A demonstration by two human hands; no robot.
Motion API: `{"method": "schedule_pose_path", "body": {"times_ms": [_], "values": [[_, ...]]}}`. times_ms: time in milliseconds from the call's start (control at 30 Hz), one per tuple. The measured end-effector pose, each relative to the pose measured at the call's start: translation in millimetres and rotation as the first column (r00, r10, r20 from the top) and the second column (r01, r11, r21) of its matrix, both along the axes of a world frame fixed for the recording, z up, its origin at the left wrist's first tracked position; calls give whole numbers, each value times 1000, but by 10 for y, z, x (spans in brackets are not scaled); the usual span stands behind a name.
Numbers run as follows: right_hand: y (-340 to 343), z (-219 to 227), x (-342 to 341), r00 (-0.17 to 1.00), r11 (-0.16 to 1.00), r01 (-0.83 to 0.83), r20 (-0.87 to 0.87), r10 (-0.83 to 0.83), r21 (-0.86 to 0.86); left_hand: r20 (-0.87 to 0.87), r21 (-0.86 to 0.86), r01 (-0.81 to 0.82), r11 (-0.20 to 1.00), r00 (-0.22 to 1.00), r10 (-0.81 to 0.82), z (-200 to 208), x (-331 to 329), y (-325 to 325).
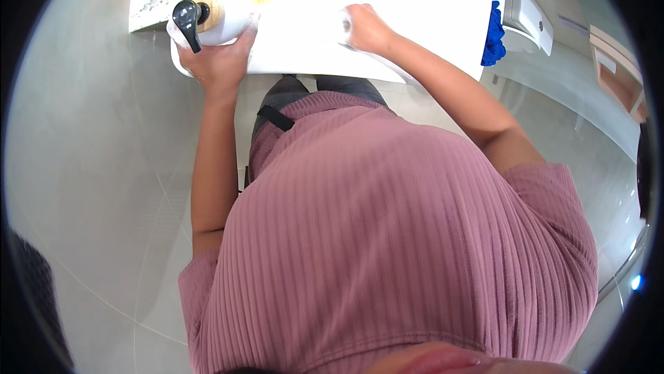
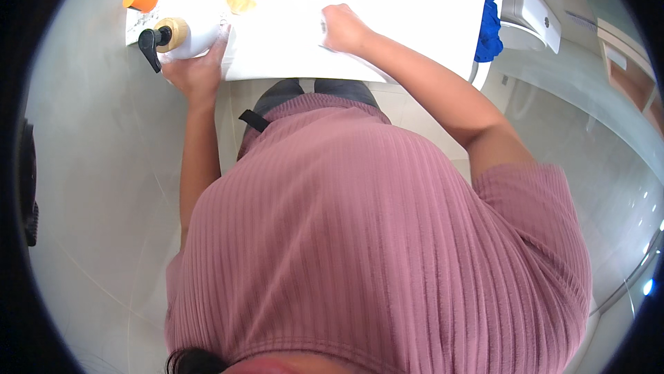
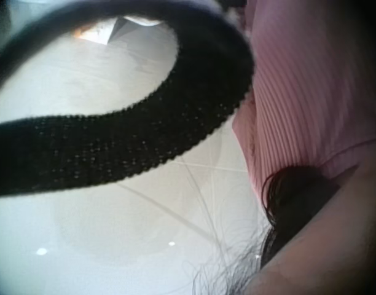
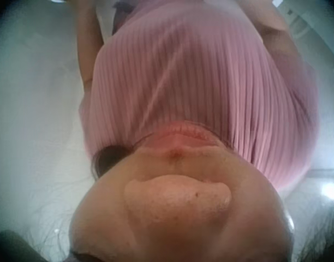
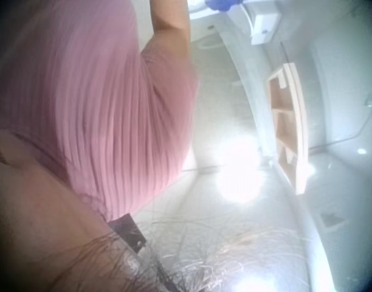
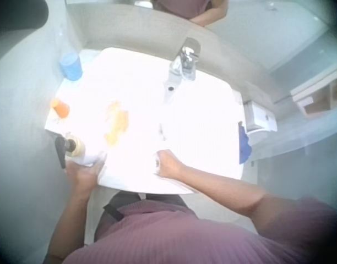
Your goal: The person scrubs a kitchen sink with a blue cloth and rinses it under running water. They then move to a bathroom sink, where they scrub the basin, a cup, a soap dish, and a soap dispenser using a sponge and cleaning liquid.
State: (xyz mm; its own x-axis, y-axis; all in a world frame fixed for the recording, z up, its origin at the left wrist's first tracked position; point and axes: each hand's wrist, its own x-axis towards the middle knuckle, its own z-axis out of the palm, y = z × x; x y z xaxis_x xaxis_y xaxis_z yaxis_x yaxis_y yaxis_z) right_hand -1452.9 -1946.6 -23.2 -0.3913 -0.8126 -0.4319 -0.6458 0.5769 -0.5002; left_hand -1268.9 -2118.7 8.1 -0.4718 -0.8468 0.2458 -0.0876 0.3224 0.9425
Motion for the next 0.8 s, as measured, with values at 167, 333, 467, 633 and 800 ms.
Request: {"method": "schedule_pose_path", "body": {"times_ms": [167,333,467,633,800], "values": [[-220,-148,-83,947,987,-159,-279,160,26,147,-30,14,999,989,-10,-42,-11,25],[-81,-77,-157,971,982,-162,-164,177,100,104,-89,-25,996,994,34,-185,-53,8],[-74,-114,-134,937,976,-189,-277,212,108,113,-41,-53,998,992,58,-24,-60,96],[-62,-12,-81,960,978,-160,-209,187,137,220,-119,-114,986,966,138,73,15,134],[-203,-111,107,993,997,-70,-94,72,29,170,-124,-52,991,983,73,187,32,96]]}}
